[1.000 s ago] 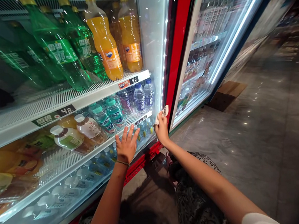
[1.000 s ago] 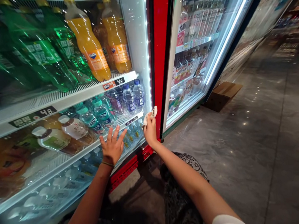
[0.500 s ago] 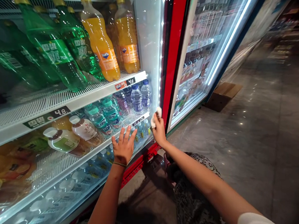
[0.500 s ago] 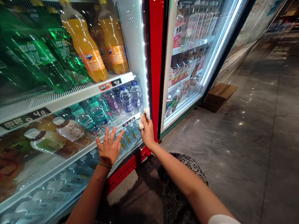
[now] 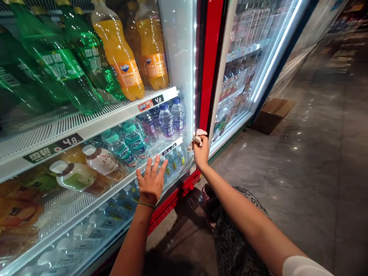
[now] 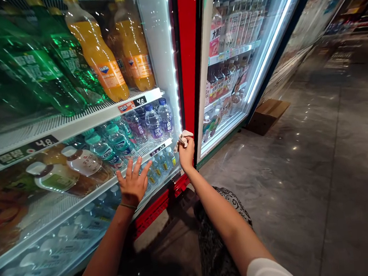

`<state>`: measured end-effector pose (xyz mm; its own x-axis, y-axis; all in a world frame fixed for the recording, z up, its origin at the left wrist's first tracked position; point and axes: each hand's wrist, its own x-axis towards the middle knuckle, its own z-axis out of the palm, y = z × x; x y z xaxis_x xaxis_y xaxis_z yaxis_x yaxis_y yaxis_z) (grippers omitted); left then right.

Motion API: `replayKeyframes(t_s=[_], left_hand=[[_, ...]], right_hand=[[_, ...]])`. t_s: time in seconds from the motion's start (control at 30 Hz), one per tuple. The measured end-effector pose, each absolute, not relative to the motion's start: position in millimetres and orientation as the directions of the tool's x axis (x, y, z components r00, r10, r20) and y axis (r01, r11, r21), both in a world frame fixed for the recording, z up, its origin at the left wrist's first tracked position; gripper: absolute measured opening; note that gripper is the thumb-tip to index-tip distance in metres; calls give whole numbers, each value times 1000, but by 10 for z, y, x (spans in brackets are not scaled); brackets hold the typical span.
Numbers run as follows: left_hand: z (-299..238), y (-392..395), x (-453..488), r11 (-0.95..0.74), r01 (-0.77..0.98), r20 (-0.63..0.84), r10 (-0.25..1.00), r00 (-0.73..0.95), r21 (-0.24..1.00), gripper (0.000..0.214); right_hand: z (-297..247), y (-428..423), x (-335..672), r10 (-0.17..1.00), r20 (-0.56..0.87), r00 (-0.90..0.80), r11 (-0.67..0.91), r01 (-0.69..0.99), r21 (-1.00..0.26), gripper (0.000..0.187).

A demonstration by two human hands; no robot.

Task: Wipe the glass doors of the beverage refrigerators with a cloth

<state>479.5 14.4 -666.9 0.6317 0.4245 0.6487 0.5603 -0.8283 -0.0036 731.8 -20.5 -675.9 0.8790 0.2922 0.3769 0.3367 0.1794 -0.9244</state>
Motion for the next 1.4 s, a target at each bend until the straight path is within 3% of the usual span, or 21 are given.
replayKeyframes(t_s=[0.17, 0.3, 0.4, 0.53, 0.6, 0.73, 0.8, 0.9, 0.97, 1.13, 1.2, 1.3, 1.4], left_hand=[[-6659, 49, 4853, -802, 585, 662, 502, 556, 117, 72], [-6663, 98, 4827, -822, 565, 647, 470, 601, 72, 72], [-6678, 163, 4794, -835, 549, 629, 439, 641, 22, 71], [-6712, 185, 4803, -829, 559, 658, 426, 621, 8, 69], [-6719, 176, 4811, -827, 562, 664, 427, 614, 11, 69], [-6712, 184, 4776, -827, 563, 645, 436, 627, 12, 69], [-6706, 205, 4742, -833, 553, 634, 422, 648, -10, 70], [-6699, 227, 4707, -837, 545, 630, 394, 669, -56, 69], [-6696, 221, 4708, -839, 541, 628, 392, 673, -56, 70], [-6694, 154, 4767, -832, 552, 662, 437, 609, 42, 68], [-6703, 137, 4781, -824, 564, 673, 448, 588, 56, 66], [-6745, 130, 4781, -832, 554, 660, 427, 618, 21, 66], [-6825, 119, 4791, -844, 536, 626, 424, 654, 12, 67]], right_hand=[[-6500, -173, 7525, 440, 217, 872, 476, -22, -879, 25], [-6439, -139, 7673, 452, 147, 880, 563, -153, -812, 30], [-6507, -96, 7680, 389, 198, 900, 489, -20, -872, 24], [-6799, -124, 7217, 301, 331, 894, 121, 309, -943, 25], [-7002, -180, 6839, 373, 428, 823, 33, 450, -893, 34], [-7254, -238, 6473, 612, 578, 540, 109, 667, -737, 45], [-7228, -195, 6635, 583, 574, 575, 86, 659, -747, 43], [-7106, -91, 6998, 331, 494, 804, -43, 536, -843, 43], [-7091, -53, 7063, 232, 474, 849, -91, 504, -859, 48], [-7436, -126, 6652, 467, 553, 690, -19, 633, -774, 55], [-7553, -153, 6579, 457, 481, 748, -17, 548, -836, 55], [-7546, -137, 6659, 351, 335, 874, -36, 370, -928, 55], [-7431, -96, 6759, 388, 382, 839, 5, 413, -911, 58]])
